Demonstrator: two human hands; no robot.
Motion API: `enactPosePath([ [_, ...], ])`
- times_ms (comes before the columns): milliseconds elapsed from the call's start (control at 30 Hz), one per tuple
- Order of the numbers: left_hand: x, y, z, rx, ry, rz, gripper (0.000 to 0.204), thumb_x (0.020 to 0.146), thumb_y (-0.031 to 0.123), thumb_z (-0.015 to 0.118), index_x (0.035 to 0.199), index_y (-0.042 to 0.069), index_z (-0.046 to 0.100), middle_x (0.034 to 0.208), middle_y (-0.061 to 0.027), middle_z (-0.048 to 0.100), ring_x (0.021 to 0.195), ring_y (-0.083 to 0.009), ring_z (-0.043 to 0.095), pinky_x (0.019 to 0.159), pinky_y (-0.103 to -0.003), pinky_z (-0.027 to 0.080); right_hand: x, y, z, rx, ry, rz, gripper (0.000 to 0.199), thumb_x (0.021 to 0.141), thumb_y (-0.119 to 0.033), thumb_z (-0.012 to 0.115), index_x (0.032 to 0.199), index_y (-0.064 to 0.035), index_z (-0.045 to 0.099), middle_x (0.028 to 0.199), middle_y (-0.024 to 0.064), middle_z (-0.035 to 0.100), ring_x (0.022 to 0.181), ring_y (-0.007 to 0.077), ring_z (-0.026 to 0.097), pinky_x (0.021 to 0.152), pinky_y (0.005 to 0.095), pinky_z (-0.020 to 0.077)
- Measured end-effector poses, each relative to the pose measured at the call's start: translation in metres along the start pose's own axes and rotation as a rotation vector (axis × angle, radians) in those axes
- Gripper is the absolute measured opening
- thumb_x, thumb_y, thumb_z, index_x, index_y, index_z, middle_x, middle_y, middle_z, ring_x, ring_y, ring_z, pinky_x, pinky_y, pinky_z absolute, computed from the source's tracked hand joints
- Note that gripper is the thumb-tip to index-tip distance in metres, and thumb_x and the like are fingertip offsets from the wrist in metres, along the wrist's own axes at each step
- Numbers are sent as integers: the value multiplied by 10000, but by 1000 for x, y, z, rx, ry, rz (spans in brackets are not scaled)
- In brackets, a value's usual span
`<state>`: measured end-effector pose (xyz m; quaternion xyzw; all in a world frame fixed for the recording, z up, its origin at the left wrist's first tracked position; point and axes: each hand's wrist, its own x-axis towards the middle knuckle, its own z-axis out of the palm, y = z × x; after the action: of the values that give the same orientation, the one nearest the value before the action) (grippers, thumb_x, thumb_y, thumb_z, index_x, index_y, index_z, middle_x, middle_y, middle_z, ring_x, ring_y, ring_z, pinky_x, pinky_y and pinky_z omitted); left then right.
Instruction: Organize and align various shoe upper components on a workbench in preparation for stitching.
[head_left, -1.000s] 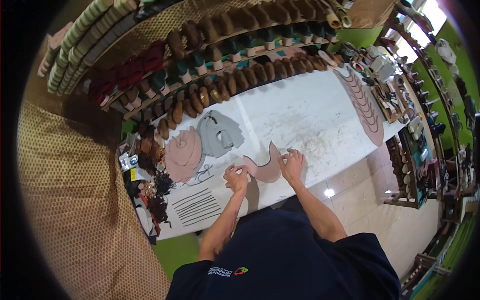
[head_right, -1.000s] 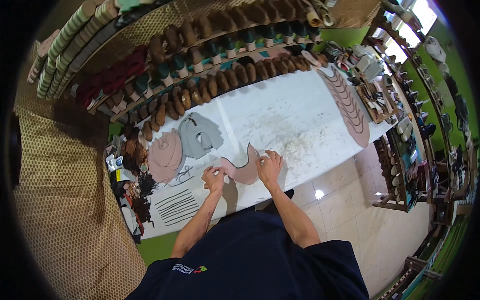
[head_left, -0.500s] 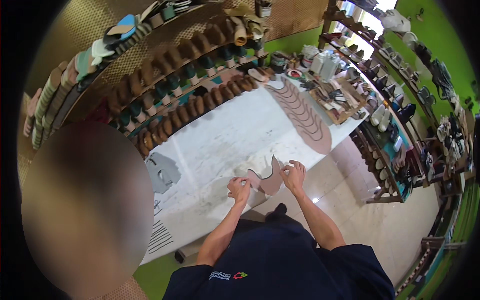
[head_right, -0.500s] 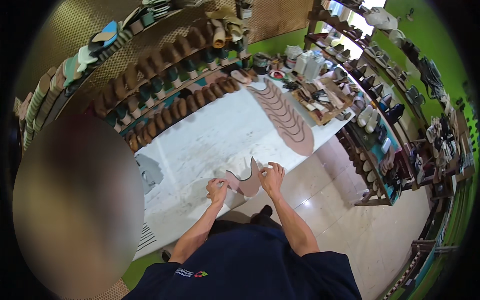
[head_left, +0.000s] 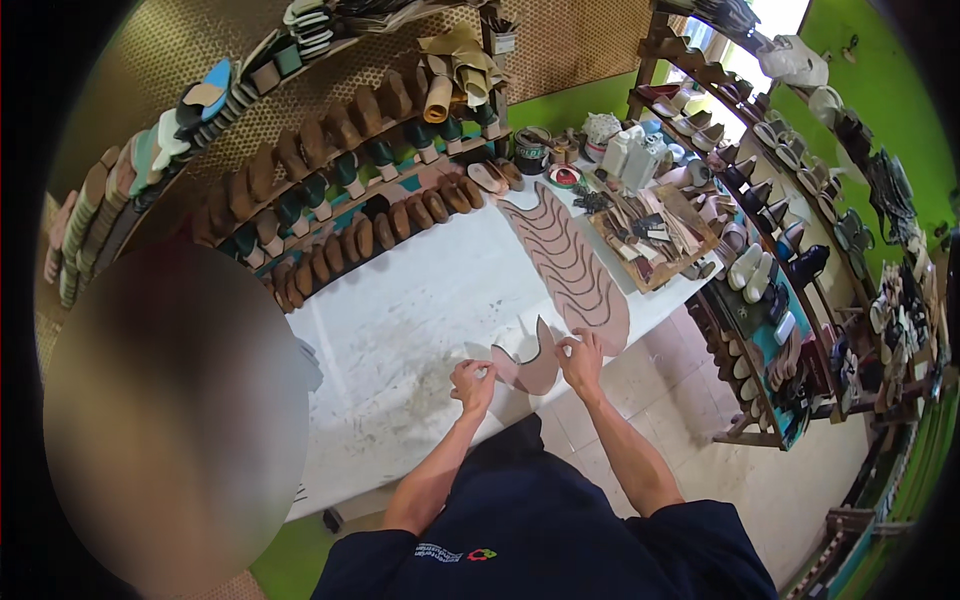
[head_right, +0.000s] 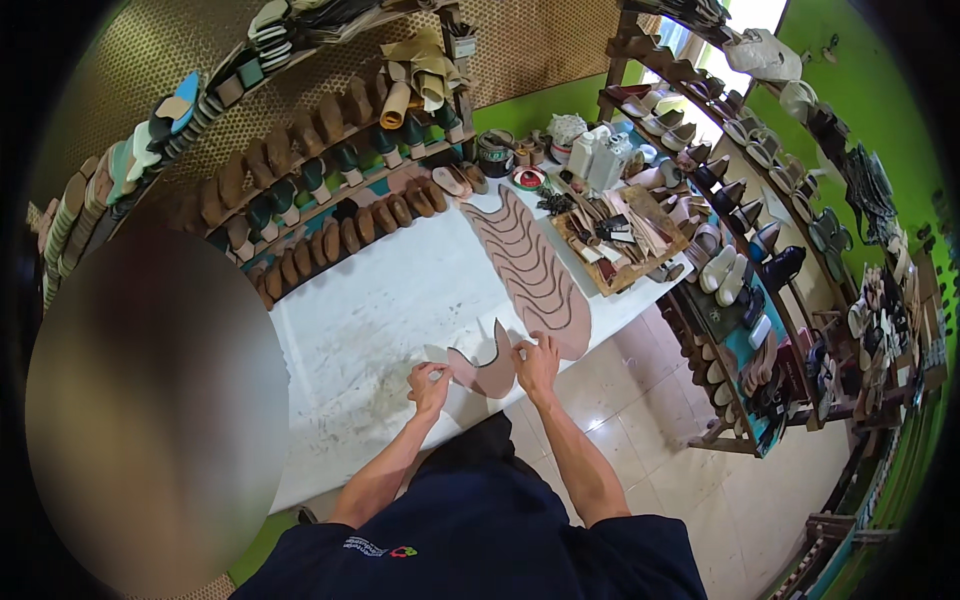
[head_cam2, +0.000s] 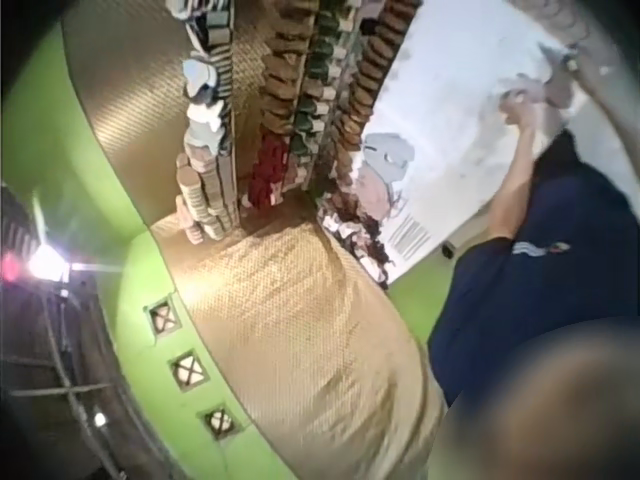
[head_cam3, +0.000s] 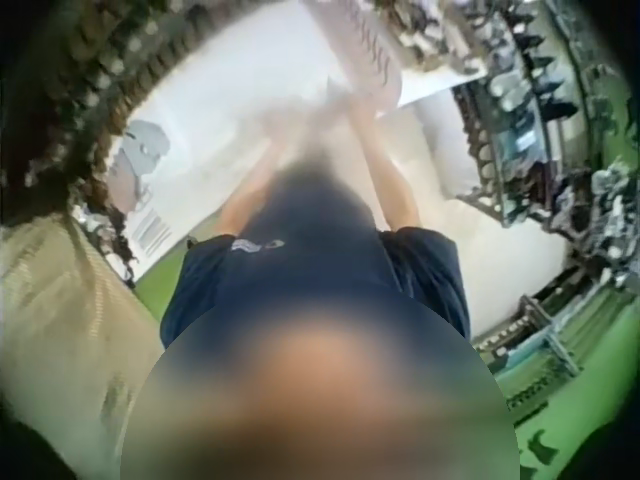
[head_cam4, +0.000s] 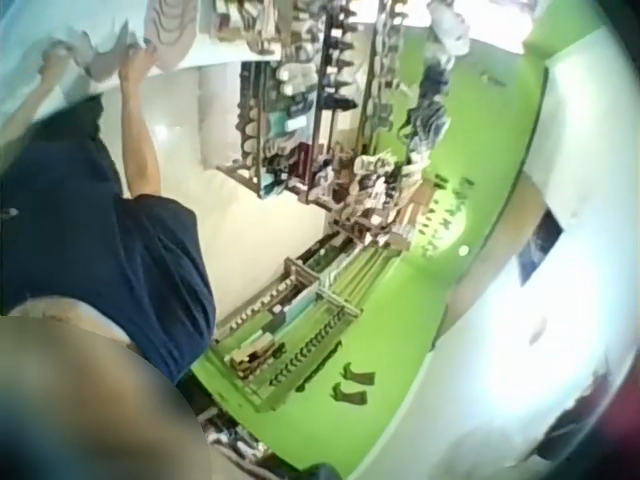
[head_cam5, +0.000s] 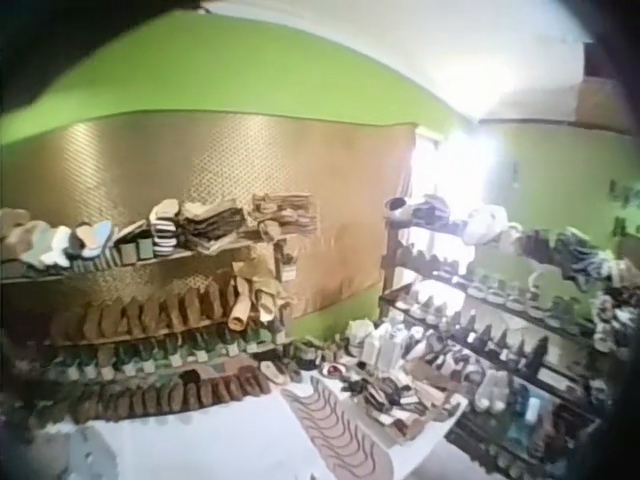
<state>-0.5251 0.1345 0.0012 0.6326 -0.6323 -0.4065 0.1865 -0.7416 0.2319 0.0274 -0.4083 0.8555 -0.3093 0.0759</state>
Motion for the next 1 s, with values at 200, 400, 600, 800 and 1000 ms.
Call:
enactPosePath([
  [200, 25, 21, 30, -46, 33, 26, 179, 826, 369, 813, 923, 219, 810, 1349, -81, 598, 1356, -329, 463, 1061, -620, 322, 35, 15, -2, 12, -1, -58, 152, 825, -204, 821, 942, -106, 827, 1171, 135, 676, 1153, 356, 580, 990, 454, 479],
  [400, 38, 29, 31, -30, 38, -81, 202, 819, 370, 823, 929, 201, 813, 1344, -93, 606, 1346, -332, 473, 1068, -610, 317, 70, 15, -3, 53, -64, -87, 173, 841, -220, 815, 961, -95, 824, 1073, 128, 691, 1062, 355, 610, 945, 464, 492],
  [600, 80, 48, 20, -42, 158, -78, 236, 830, 387, 829, 942, 180, 819, 1339, -99, 603, 1348, -337, 463, 1064, -607, 315, 129, 7, 18, 78, -145, -194, 215, 848, -242, 813, 997, -87, 827, 1100, 135, 686, 1061, 357, 610, 968, 452, 478],
  [800, 130, 75, 13, -24, 268, -79, 223, 842, 377, 820, 959, 188, 830, 1323, -88, 611, 1339, -325, 461, 1058, -591, 324, 183, -16, 41, 132, -88, -300, 221, 838, -246, 818, 997, -93, 828, 1212, 150, 669, 1185, 367, 563, 1027, 477, 448],
  [1000, 181, 99, 8, -34, 316, -109, 193, 851, 363, 807, 954, 203, 837, 1242, -80, 637, 1266, -317, 516, 1031, -605, 363, 238, -31, 51, 139, -75, -340, 231, 839, -273, 816, 1007, -116, 832, 1197, 139, 662, 1184, 367, 557, 1027, 483, 442],
])
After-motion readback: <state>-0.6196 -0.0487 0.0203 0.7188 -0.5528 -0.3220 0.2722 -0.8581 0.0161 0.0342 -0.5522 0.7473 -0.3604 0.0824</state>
